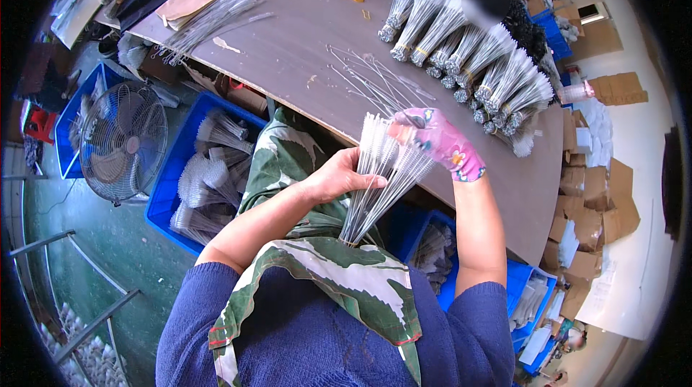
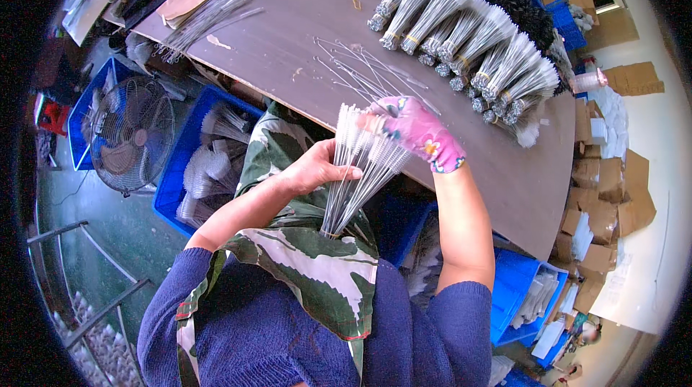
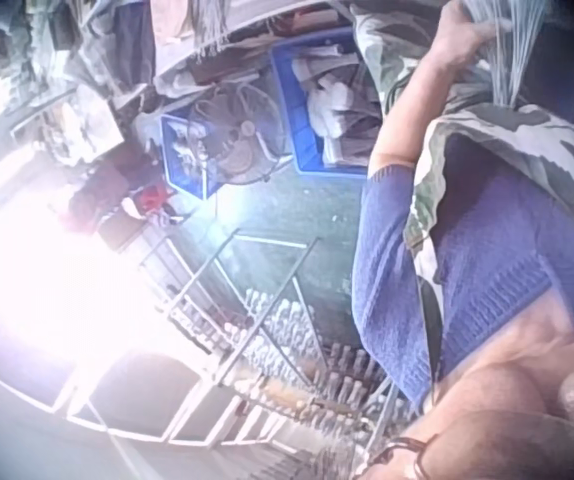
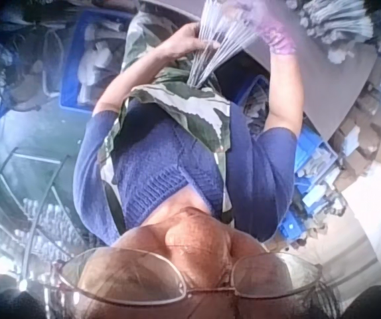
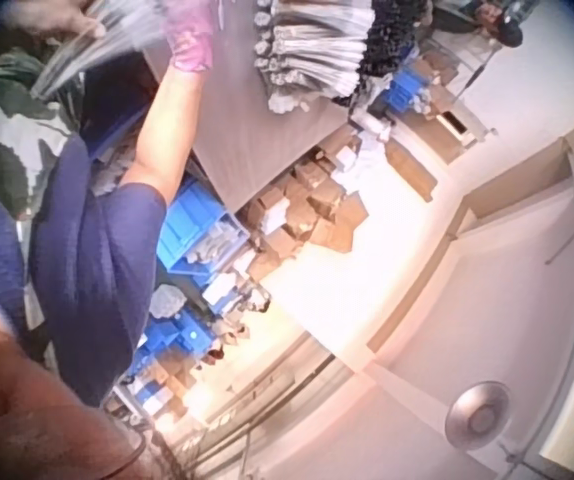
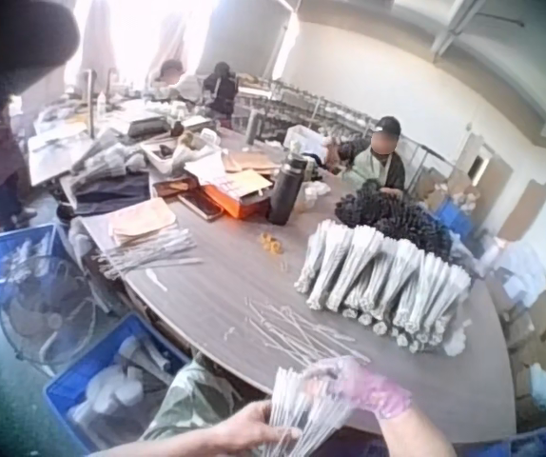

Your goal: Assembling small white plastic components and wire bundles at a factory workbench.

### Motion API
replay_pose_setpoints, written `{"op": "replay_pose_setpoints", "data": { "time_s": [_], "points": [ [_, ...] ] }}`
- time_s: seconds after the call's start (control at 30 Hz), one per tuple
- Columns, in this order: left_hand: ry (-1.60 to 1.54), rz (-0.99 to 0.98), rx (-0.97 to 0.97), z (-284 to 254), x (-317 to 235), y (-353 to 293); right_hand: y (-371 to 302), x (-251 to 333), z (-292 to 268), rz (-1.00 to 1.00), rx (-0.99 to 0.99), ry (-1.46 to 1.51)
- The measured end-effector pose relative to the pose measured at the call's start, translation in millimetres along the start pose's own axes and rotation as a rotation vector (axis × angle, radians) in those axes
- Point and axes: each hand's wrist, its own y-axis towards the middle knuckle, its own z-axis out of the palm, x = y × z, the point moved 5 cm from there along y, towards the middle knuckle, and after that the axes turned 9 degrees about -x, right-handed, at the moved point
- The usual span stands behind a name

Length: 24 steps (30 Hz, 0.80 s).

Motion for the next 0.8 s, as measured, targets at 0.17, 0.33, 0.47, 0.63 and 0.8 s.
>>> {"op": "replay_pose_setpoints", "data": {
  "time_s": [0.17, 0.33, 0.47, 0.63, 0.8],
  "points": [
    [-0.135, -0.119, -0.018, -3, -2, -3, 3, -10, 0, -0.050, 0.066, 0.026],
    [-0.184, -0.128, 0.128, -12, 7, -4, 1, -1, -2, 0.006, 0.014, 0.007],
    [0.037, 0.054, 0.002, -2, -3, -4, 9, -5, 3, 0.053, -0.053, -0.143],
    [0.112, 0.033, -0.031, -6, 2, -7, 8, -3, 6, -0.086, 0.048, -0.016],
    [-0.102, -0.127, 0.065, -14, 6, -11, 3, 3, 3, -0.021, 0.090, 0.033]
  ]
}}
